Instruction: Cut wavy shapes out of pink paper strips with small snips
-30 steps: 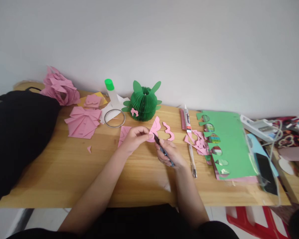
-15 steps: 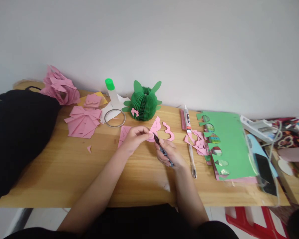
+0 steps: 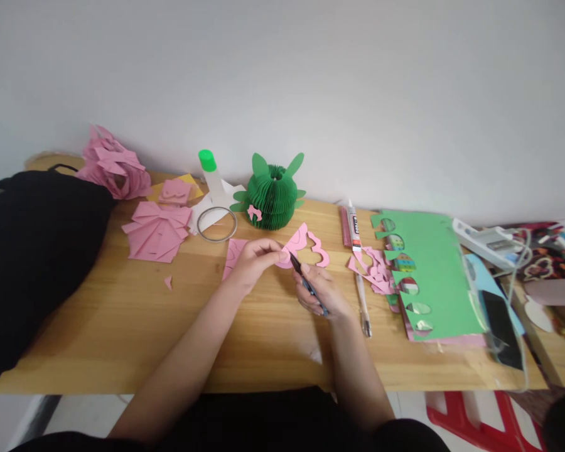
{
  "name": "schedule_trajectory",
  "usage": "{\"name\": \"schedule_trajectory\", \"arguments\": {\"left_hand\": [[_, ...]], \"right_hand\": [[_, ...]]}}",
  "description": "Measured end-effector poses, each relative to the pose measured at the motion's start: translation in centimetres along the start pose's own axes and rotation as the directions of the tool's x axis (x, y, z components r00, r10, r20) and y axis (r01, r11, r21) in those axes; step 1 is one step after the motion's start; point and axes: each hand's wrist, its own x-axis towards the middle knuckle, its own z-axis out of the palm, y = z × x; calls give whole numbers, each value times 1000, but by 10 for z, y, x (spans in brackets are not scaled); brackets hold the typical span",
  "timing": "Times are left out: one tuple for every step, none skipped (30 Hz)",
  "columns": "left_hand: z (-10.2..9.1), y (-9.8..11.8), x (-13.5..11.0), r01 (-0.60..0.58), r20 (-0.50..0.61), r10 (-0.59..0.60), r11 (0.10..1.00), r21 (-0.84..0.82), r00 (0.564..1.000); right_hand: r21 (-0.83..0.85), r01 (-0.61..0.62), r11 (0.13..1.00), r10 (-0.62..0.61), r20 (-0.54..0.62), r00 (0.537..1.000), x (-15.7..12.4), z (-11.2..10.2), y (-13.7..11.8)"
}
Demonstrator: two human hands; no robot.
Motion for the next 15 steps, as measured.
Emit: {"name": "schedule_trajectory", "arguments": {"left_hand": [[0,0,0,-2,-3,2,1000,1,1000],[0,0,0,-4,-5,4,1000,1,1000],[0,0,0,-6,-5,6,1000,2,1000],[0,0,0,-8,-6,8,1000,4,1000],[-1,-1,0,-11,-6,11,1000,7,1000],[-1,-1,0,-15,-6,15,1000,11,1000],[-1,-1,0,-19,-7,19,1000,15,1000],[-1,-1,0,-22,-7,22,1000,20,1000],[-1,0,0,-23,-6,23,999,25,1000],[-1,0,0,-23,-2,23,999,28,1000],[0,1,0,-22,2,22,999,32,1000],[0,1,0,-21,7,21,999,34,1000],[0,2,0,-21,13,20,999,37,1000],[1,3,0,-21,17,20,999,39,1000],[1,3,-1,-22,19,22,999,41,1000]], "right_hand": [[-1,0,1000,0,-2,1000,0,0,0],[-2,0,1000,0,-3,1000,0,0,0],[-2,0,1000,0,-4,1000,0,0,0],[-1,-1,1000,1,-6,1000,0,0,0],[-1,-2,1000,2,-8,1000,0,0,0],[-1,-3,1000,3,-8,1000,0,0,0],[-2,-5,1000,5,-9,1000,0,0,0],[-3,-7,1000,7,-10,1000,1,0,1],[-4,-9,1000,8,-11,1000,1,0,1],[-5,-10,1000,10,-11,1000,1,0,1],[-5,-12,1000,12,-11,1000,1,0,1],[-6,-14,1000,13,-12,1000,1,0,1],[-5,-15,1000,14,-14,1000,2,-1,1],[-5,-15,1000,15,-15,1000,2,-1,1],[-4,-15,1000,15,-17,1000,2,-1,1]]}}
